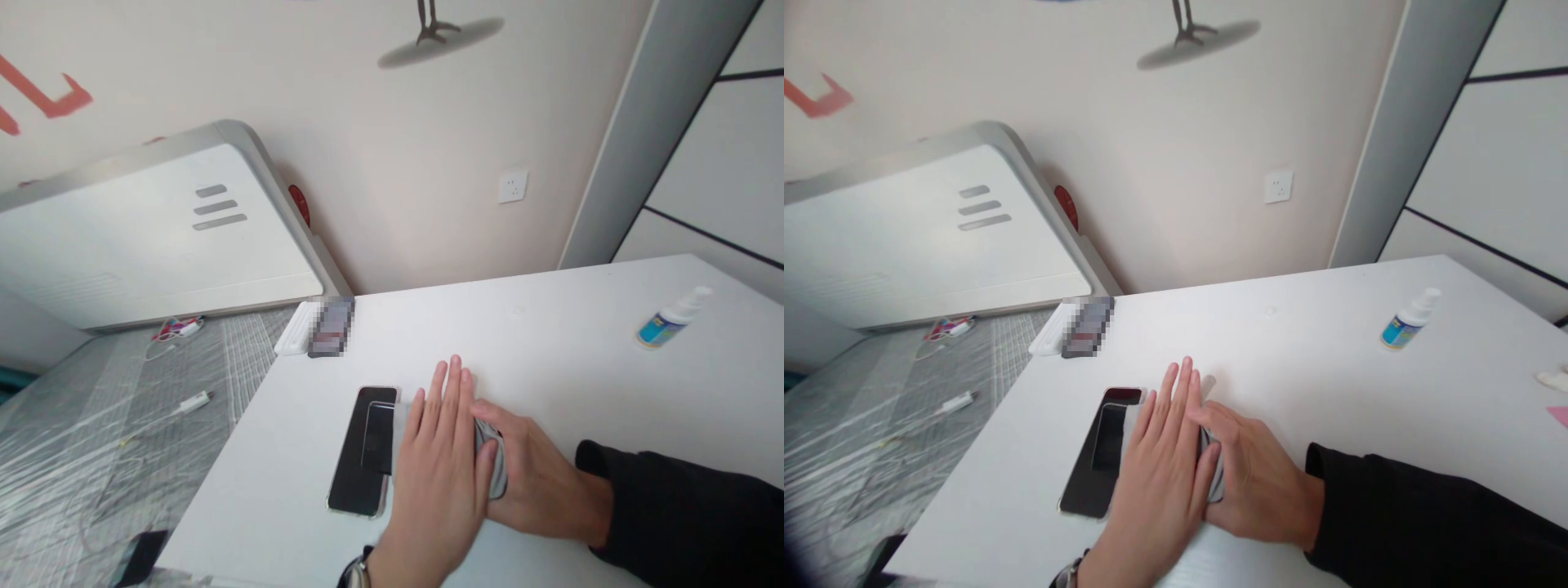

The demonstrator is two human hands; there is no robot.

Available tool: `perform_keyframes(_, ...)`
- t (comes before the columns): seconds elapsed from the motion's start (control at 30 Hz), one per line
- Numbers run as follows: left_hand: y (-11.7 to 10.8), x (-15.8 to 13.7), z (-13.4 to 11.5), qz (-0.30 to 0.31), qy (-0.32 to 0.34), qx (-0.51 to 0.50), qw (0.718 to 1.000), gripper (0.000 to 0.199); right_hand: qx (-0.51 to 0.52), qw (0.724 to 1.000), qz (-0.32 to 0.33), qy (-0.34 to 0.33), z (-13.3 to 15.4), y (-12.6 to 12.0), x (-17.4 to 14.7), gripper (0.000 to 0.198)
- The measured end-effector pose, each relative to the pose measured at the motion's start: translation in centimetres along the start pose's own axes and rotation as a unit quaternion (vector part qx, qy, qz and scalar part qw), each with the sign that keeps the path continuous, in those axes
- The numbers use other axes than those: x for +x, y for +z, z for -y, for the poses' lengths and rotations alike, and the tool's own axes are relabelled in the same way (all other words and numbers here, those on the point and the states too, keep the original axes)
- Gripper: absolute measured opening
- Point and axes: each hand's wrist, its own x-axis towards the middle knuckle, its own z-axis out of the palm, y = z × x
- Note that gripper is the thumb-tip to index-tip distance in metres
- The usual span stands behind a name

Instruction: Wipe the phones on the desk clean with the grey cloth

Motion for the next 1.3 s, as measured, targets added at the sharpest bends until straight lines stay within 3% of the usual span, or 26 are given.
perform_keyframes(0.17,0.4,-0.2,2.9,0.017,-0.099,0.006,0.995,0.067,-0.037,0.999,0.02,0.035,-0.1,0.2,-0.1,0.09)
perform_keyframes(0.37,-0.7,0.7,-0.8,0.038,0.01,-0.051,0.998,0.069,-0.032,0.999,-0.016,0.007,-0.3,-0.1,-0.2,0.076)
perform_keyframes(0.47,-0.9,0.4,0.7,0.059,0.006,-0.049,0.997,0.073,-0.029,0.999,0.009,0.031,-0.3,-0.3,-0.2,0.078)
perform_keyframes(0.6,-0.7,-0.7,3.6,0.075,-0.06,-0.017,0.995,0.073,-0.034,0.997,0.029,0.063,-0.2,-0.4,0.1,0.081)
perform_keyframes(0.67,-0.8,-0.7,2.8,0.067,-0.062,-0.021,0.996,0.072,-0.04,0.997,0.023,0.058,-0.2,-0.5,0.1,0.078)
perform_keyframes(0.8,-1.3,0.3,-0.5,0.045,-0.001,-0.07,0.997,0.073,-0.036,0.999,0.003,0.012,-0.5,-0.7,-0.2,0.068)
perform_keyframes(0.9,-1.1,0.6,0.8,0.055,0.013,-0.087,0.995,0.072,-0.048,0.999,-0.015,-0.005,-0.7,-0.7,-0.4,0.071)
perform_keyframes(1.0,-0.1,0.3,4.2,0.061,-0.08,-0.054,0.993,0.07,-0.042,0.999,-0.002,-0.005,-0.4,-0.5,0.0,0.076)
perform_keyframes(1.07,0.3,0.2,4.9,0.046,-0.132,-0.031,0.99,0.065,-0.027,1.0,0.008,-0.014,-0.1,-0.5,0.4,0.077)
perform_keyframes(1.23,-0.4,1.1,0.1,0.035,-0.058,-0.062,0.996,0.065,-0.02,0.999,-0.008,-0.029,0.1,-0.7,0.4,0.077)
perform_keyframes(1.3,-0.6,1.4,-0.7,0.04,-0.04,-0.079,0.995,0.067,-0.025,0.999,-0.015,-0.024,-0.1,-0.8,0.1,0.077)
